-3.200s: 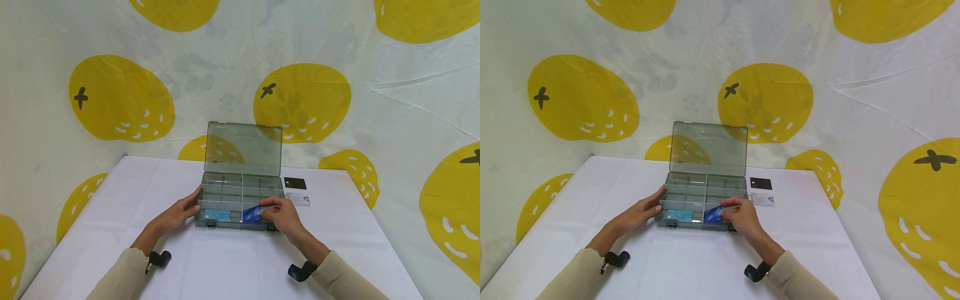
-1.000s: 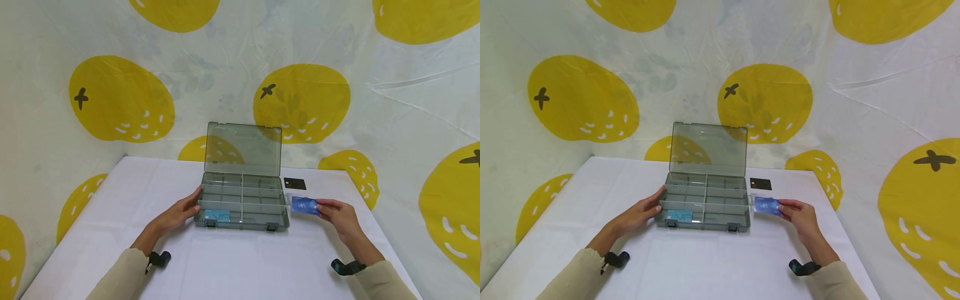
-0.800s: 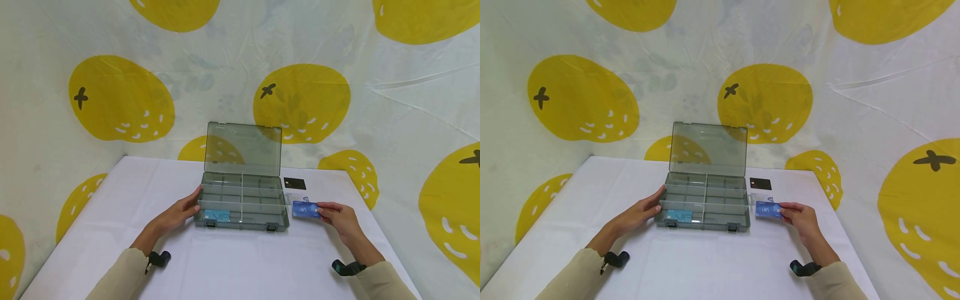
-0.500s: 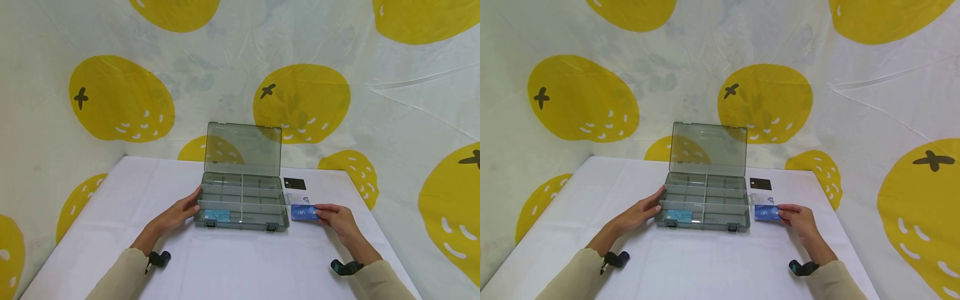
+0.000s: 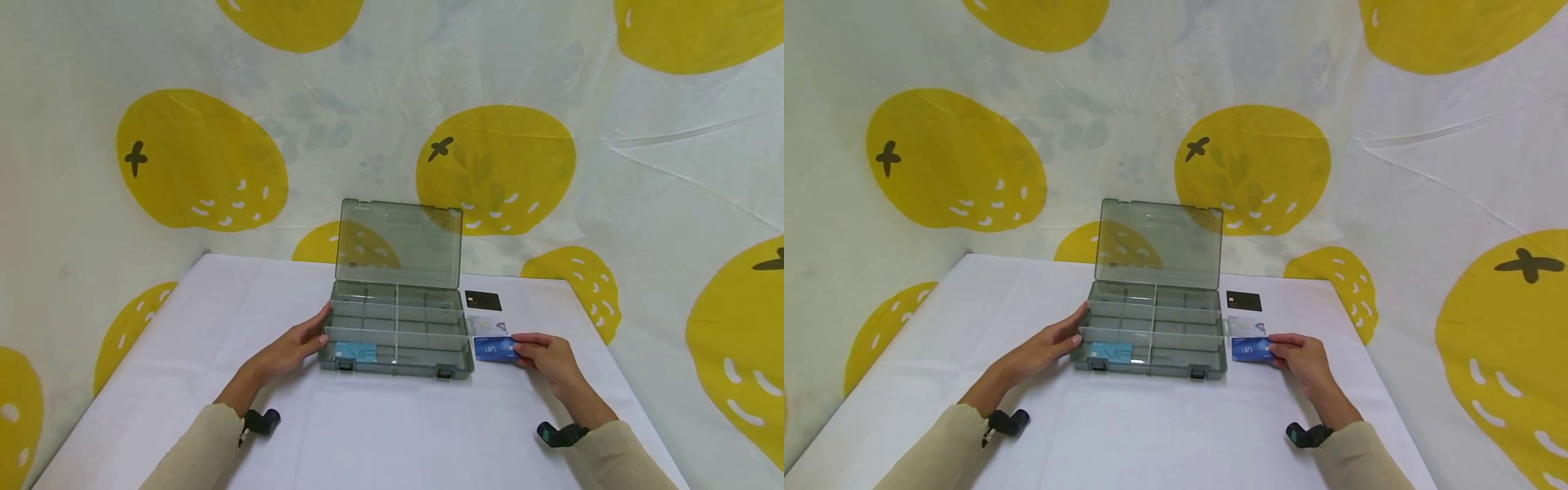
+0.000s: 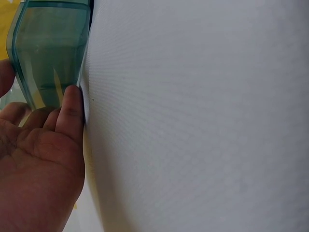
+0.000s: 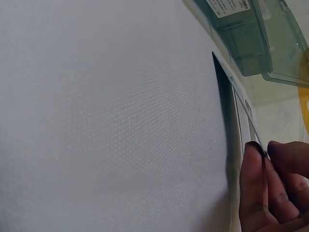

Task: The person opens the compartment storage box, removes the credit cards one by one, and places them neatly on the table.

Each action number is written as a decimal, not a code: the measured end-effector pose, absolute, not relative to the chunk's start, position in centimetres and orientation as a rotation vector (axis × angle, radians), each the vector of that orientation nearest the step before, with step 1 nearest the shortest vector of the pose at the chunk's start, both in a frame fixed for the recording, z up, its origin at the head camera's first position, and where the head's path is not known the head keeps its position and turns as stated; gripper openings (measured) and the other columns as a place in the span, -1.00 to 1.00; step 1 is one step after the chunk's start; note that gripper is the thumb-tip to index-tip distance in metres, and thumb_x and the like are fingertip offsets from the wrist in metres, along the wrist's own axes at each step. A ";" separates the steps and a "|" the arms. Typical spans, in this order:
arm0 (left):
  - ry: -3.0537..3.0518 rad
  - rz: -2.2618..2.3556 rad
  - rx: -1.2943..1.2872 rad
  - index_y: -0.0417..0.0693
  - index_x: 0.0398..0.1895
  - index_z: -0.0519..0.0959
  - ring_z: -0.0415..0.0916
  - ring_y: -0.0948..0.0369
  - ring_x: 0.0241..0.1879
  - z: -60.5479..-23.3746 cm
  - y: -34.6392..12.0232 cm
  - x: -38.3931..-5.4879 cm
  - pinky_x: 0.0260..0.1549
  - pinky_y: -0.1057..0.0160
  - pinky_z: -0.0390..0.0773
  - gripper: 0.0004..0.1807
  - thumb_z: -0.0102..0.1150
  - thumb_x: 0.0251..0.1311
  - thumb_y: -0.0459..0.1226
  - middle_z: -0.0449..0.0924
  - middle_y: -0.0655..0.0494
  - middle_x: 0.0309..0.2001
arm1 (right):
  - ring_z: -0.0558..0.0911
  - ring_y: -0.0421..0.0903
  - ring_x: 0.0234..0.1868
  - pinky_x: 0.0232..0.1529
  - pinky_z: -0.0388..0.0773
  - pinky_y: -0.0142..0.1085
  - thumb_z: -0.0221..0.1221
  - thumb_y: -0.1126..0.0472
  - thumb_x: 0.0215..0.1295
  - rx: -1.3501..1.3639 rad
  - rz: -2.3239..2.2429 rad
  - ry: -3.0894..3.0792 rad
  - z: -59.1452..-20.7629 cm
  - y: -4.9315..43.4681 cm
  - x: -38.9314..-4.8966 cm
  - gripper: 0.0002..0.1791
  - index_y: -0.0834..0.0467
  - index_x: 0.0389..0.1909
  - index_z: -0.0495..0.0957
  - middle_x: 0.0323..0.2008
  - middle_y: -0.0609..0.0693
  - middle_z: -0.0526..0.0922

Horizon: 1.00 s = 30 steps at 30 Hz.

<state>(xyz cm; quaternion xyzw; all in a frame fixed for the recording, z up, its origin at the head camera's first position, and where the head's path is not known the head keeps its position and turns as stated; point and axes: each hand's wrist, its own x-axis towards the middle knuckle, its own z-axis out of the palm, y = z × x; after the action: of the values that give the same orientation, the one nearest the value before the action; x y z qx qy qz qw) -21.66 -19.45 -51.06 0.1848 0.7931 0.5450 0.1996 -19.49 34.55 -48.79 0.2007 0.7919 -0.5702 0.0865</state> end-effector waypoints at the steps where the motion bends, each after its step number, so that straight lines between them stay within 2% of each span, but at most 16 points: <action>1: 2.217 1.523 0.517 0.18 0.77 -0.23 -0.31 -0.08 0.75 -51.1 -19.4 -21.7 0.65 -0.20 -0.05 -0.16 0.00 0.66 -0.22 -0.36 0.14 0.78 | 0.71 -0.13 -0.17 -0.13 0.79 -0.35 0.32 0.24 0.48 0.597 -1.686 2.370 -48.8 34.6 -19.5 -0.54 0.29 0.33 0.60 0.10 0.15 0.76; 5: 2.215 1.524 0.513 0.18 0.77 -0.23 -0.31 -0.08 0.75 -51.1 -19.5 -21.8 0.65 -0.21 -0.04 -0.16 0.00 0.66 -0.21 -0.36 0.14 0.78 | 0.73 -0.12 -0.18 -0.15 0.79 -0.34 0.31 0.20 0.50 0.591 -1.618 2.426 -49.0 34.6 -19.5 -0.54 0.28 0.32 0.60 0.15 0.22 0.74; 10: 2.215 1.522 0.506 0.23 0.77 -0.23 -0.32 -0.08 0.76 -51.2 -19.5 -21.8 0.65 -0.21 -0.02 -0.16 0.00 0.66 -0.20 -0.37 0.14 0.78 | 0.77 -0.09 -0.17 -0.14 0.79 -0.35 0.29 0.17 0.52 0.583 -1.500 2.540 -48.9 34.6 -19.3 -0.57 0.27 0.29 0.62 0.12 0.25 0.76; 19: 2.210 1.515 0.493 0.25 0.77 -0.25 -0.32 -0.06 0.76 -51.3 -19.5 -21.8 0.65 -0.21 -0.04 -0.15 0.01 0.66 -0.19 -0.38 0.18 0.78 | 0.78 0.10 0.07 -0.05 0.77 -0.38 0.20 0.15 0.58 0.538 -1.473 2.650 -47.5 33.5 -18.7 -0.62 0.20 0.29 0.62 0.19 0.24 0.74; 25: 2.214 1.508 0.481 0.25 0.77 -0.25 -0.32 -0.02 0.76 -51.2 -19.5 -21.9 0.66 -0.19 -0.05 -0.14 0.01 0.66 -0.18 -0.37 0.25 0.78 | 0.77 0.14 0.13 0.00 0.76 -0.37 0.19 0.15 0.60 0.437 -1.537 2.666 -46.0 31.5 -18.3 -0.62 0.18 0.31 0.61 0.20 0.21 0.74; 30: 2.201 1.538 0.509 0.18 0.77 -0.25 -0.29 -0.07 0.75 -51.1 -19.4 -21.7 0.65 -0.21 -0.04 -0.16 -0.01 0.67 -0.20 -0.37 0.16 0.78 | 0.78 0.10 0.13 -0.01 0.75 -0.42 0.24 0.13 0.57 0.345 -1.583 2.659 -44.8 29.8 -17.8 -0.62 0.16 0.29 0.63 0.21 0.21 0.74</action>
<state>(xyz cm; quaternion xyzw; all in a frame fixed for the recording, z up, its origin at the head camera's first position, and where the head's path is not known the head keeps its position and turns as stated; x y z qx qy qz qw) -21.68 -19.41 -51.13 0.1823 0.7886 0.5511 0.2029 -17.77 29.78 -44.78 0.1108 0.8538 -0.5085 0.0139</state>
